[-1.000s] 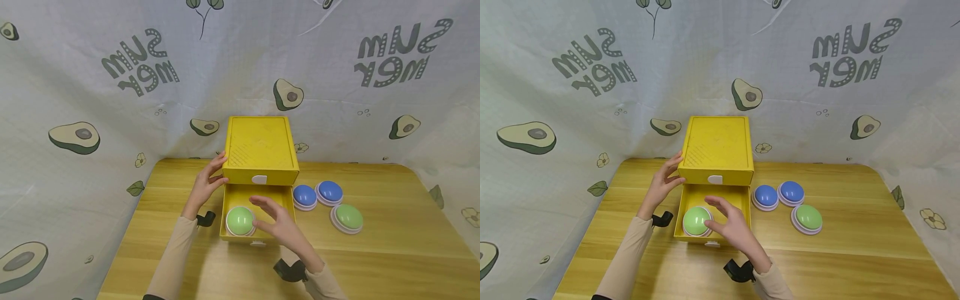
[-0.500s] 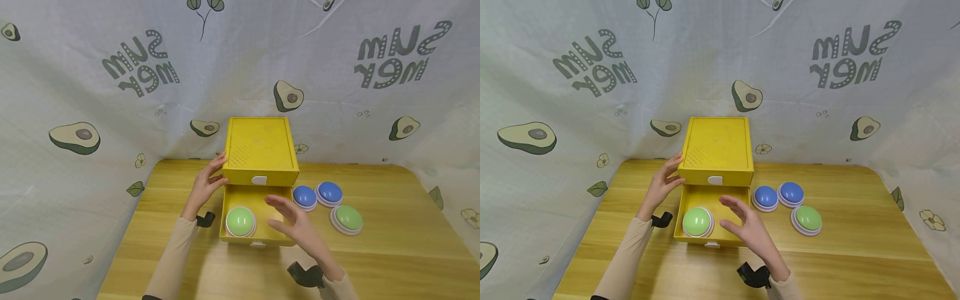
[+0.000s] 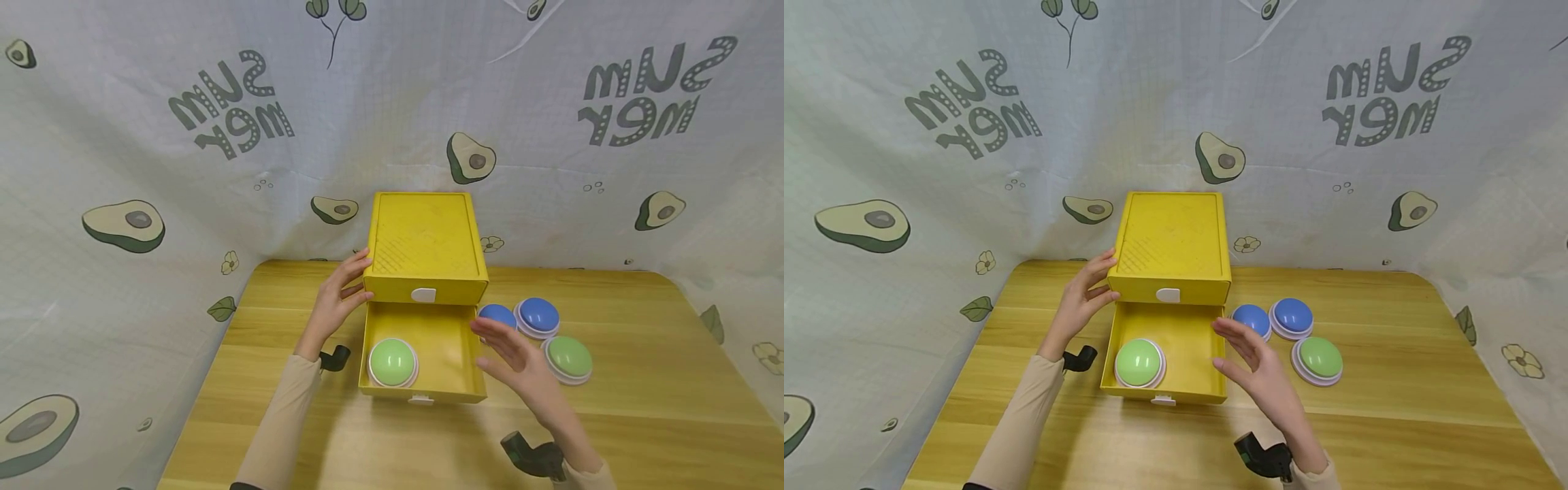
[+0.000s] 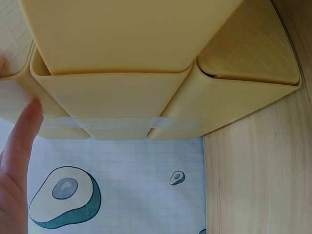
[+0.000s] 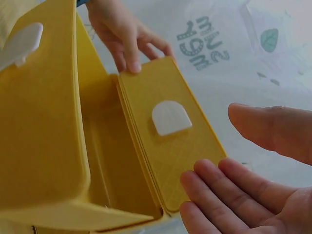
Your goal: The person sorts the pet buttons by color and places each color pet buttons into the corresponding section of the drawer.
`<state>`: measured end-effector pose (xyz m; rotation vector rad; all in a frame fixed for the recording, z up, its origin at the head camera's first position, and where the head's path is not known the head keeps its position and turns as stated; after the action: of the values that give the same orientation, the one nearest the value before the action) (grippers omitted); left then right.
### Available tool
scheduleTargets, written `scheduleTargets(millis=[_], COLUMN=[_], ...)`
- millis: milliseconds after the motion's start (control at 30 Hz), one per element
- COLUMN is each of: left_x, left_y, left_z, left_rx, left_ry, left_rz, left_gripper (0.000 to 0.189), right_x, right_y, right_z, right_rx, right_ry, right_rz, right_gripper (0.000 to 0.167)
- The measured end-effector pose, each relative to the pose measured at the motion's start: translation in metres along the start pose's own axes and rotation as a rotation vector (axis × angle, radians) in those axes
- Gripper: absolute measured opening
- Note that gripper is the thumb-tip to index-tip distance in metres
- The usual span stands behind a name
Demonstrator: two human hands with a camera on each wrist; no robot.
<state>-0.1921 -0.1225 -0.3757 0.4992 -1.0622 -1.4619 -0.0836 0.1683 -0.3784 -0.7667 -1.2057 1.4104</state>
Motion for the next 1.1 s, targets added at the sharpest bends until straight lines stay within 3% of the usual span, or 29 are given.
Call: scheduleTargets(millis=[533, 733, 967, 1100], left_x=[0.001, 0.001, 0.001, 0.000], left_y=[0.001, -0.001, -0.002, -0.002], left_z=[0.000, 0.000, 0.000, 0.000], left_rx=[-0.010, -0.011, -0.004, 0.002], left_ry=[-0.004, -0.004, -0.006, -0.006], left_rz=[0.016, 0.007, -0.002, -0.001], left_gripper=[0.050, 0.050, 0.050, 0.051], right_x=[0.043, 0.059, 0.070, 0.079], right_y=[0.002, 0.012, 0.020, 0.025], right_z=[-0.021, -0.029, -0.036, -0.041], right_rx=[0.087, 0.056, 0.056, 0.007], right_ry=[0.074, 0.112, 0.152, 0.179], right_rz=[-0.008, -0.040, -0.002, -0.043], right_gripper=[0.054, 0.058, 0.061, 0.062])
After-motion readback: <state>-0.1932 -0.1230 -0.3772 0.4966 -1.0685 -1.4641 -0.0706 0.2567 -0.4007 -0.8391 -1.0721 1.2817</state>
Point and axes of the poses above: each hand's wrist, its own z-axis towards the middle knuckle, its own x-axis out of the back of the hand, y = z × x, the point moved 3 cm from there along z, towards the middle knuckle, and after that the axes turned 3 degrees about x, right-handed, at the moved point
